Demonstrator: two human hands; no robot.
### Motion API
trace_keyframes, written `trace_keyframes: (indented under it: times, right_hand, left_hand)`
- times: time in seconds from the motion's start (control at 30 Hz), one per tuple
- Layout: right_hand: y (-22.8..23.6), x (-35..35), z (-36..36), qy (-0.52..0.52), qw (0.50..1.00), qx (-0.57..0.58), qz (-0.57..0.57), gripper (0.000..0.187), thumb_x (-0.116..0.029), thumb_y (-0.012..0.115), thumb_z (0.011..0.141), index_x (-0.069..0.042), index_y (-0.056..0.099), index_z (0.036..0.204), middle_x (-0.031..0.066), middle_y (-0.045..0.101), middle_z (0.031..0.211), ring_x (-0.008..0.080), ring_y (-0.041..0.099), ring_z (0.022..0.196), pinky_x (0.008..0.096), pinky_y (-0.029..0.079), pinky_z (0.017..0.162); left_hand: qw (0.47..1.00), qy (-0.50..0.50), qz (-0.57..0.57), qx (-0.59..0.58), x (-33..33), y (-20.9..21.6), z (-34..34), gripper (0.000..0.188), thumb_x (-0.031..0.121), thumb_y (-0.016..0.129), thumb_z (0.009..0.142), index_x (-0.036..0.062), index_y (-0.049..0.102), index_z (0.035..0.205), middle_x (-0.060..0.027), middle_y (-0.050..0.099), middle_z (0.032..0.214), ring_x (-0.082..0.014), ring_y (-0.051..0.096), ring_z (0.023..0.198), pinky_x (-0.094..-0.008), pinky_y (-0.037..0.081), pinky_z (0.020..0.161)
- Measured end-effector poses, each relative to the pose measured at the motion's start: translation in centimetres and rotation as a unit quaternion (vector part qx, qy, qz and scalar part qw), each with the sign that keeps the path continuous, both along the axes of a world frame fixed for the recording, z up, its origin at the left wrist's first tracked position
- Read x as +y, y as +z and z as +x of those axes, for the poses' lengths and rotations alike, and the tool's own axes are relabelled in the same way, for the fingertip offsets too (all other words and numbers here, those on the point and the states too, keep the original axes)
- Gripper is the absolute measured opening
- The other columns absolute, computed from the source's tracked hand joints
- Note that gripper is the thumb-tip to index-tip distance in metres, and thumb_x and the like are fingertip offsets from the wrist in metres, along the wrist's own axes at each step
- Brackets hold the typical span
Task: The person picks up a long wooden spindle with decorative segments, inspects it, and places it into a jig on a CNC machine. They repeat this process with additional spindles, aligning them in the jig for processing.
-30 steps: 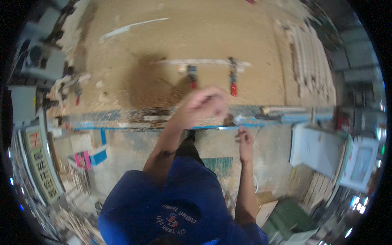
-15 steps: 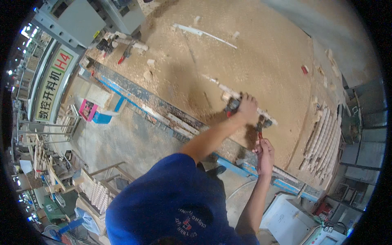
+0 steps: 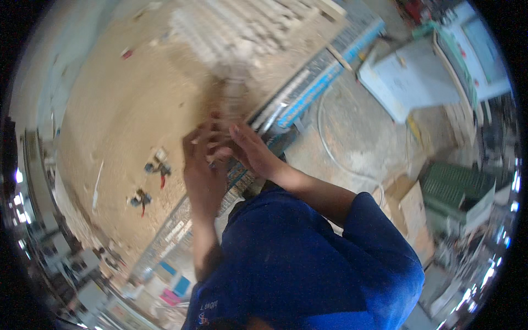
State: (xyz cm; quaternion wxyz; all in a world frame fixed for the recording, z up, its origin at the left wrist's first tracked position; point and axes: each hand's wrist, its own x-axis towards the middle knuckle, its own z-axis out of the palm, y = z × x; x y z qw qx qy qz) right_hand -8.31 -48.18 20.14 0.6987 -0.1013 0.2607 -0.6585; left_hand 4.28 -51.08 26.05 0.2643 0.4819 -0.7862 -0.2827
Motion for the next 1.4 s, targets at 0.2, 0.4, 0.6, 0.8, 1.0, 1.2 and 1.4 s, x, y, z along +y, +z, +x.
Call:
trace_keyframes:
  times: [0.2, 0.4, 0.6, 0.8, 1.0, 1.2, 1.4]
  right_hand:
    - [-13.9, 6.9, -13.6, -0.287, 0.900, 0.181, 0.272, 0.013, -0.020, 0.057, 0.101, -0.012, 0.048, 0.107, -0.0008, 0.051, 0.076, 0.0126, 0.054, 0.064, 0.0308, 0.048, 0.055]
    - [-17.0, 5.1, -22.2, -0.319, 0.880, 0.108, 0.334, 0.032, -0.009, 0.055, 0.094, -0.009, 0.042, 0.123, 0.0069, 0.053, 0.085, 0.0174, 0.057, 0.064, 0.0328, 0.051, 0.054]
    - [-15.8, 1.3, -34.9, -0.333, 0.876, 0.250, 0.244, 0.079, -0.002, 0.050, 0.094, -0.017, 0.011, 0.161, 0.0073, 0.060, 0.100, 0.0157, 0.059, 0.070, 0.0305, 0.051, 0.058]
    - [-18.9, -5.0, -50.4, -0.227, 0.583, 0.735, 0.261, 0.072, -0.006, 0.063, 0.088, -0.015, 0.037, 0.155, 0.0093, 0.063, 0.097, 0.0229, 0.062, 0.077, 0.0360, 0.050, 0.068]
    - [-22.3, -10.8, -54.9, -0.082, 0.470, 0.828, 0.293, 0.067, -0.022, 0.074, 0.083, -0.012, 0.052, 0.145, 0.0180, 0.070, 0.121, 0.0324, 0.068, 0.109, 0.0409, 0.053, 0.094]
    - [-25.1, -12.6, -52.5, -0.019, 0.506, 0.843, 0.183, 0.033, -0.034, 0.059, 0.096, -0.007, 0.069, 0.111, 0.0184, 0.073, 0.094, 0.0352, 0.071, 0.089, 0.0436, 0.053, 0.079]
    - [-23.4, -11.2, -50.0, -0.025, 0.563, 0.805, 0.185, 0.034, -0.034, 0.058, 0.098, -0.007, 0.069, 0.115, 0.0190, 0.072, 0.100, 0.0327, 0.070, 0.094, 0.0419, 0.052, 0.084]
  left_hand:
    - [0.972, -0.209, 0.027, -0.108, 2.6, -2.4, -7.8, 0.050, 0.030, 0.068, 0.092, 0.0072, 0.057, 0.135, -0.0179, 0.056, 0.130, -0.0358, 0.059, 0.113, -0.0444, 0.048, 0.093]
    - [0.931, -0.262, 0.148, -0.207, 2.7, -4.4, -7.6, 0.045, 0.029, 0.067, 0.095, 0.0100, 0.057, 0.135, -0.0174, 0.057, 0.132, -0.0369, 0.057, 0.122, -0.0478, 0.045, 0.102]
    - [0.936, -0.231, 0.184, -0.193, 4.2, -6.6, -7.9, 0.040, 0.026, 0.066, 0.095, 0.0062, 0.060, 0.130, -0.0200, 0.063, 0.121, -0.0402, 0.060, 0.113, -0.0475, 0.048, 0.096]
    - [0.918, -0.174, 0.266, -0.239, 3.9, -7.4, -6.4, 0.042, 0.027, 0.065, 0.096, 0.0098, 0.058, 0.134, -0.0196, 0.061, 0.129, -0.0405, 0.059, 0.119, -0.0476, 0.047, 0.101]
    - [0.905, -0.139, 0.312, -0.256, 3.6, -8.5, -4.8, 0.039, 0.031, 0.062, 0.098, 0.0101, 0.060, 0.130, -0.0202, 0.062, 0.126, -0.0405, 0.061, 0.115, -0.0464, 0.049, 0.099]
    - [0.965, -0.019, 0.202, -0.168, 0.7, -7.6, -4.8, 0.021, 0.016, 0.065, 0.095, 0.0037, 0.066, 0.113, -0.0179, 0.067, 0.113, -0.0342, 0.066, 0.105, -0.0427, 0.052, 0.091]
    - [0.981, 0.163, 0.110, 0.010, -10.9, -5.8, -9.8, 0.027, 0.020, 0.063, 0.098, 0.0003, 0.066, 0.117, -0.0177, 0.068, 0.106, -0.0299, 0.067, 0.101, -0.0392, 0.052, 0.087]
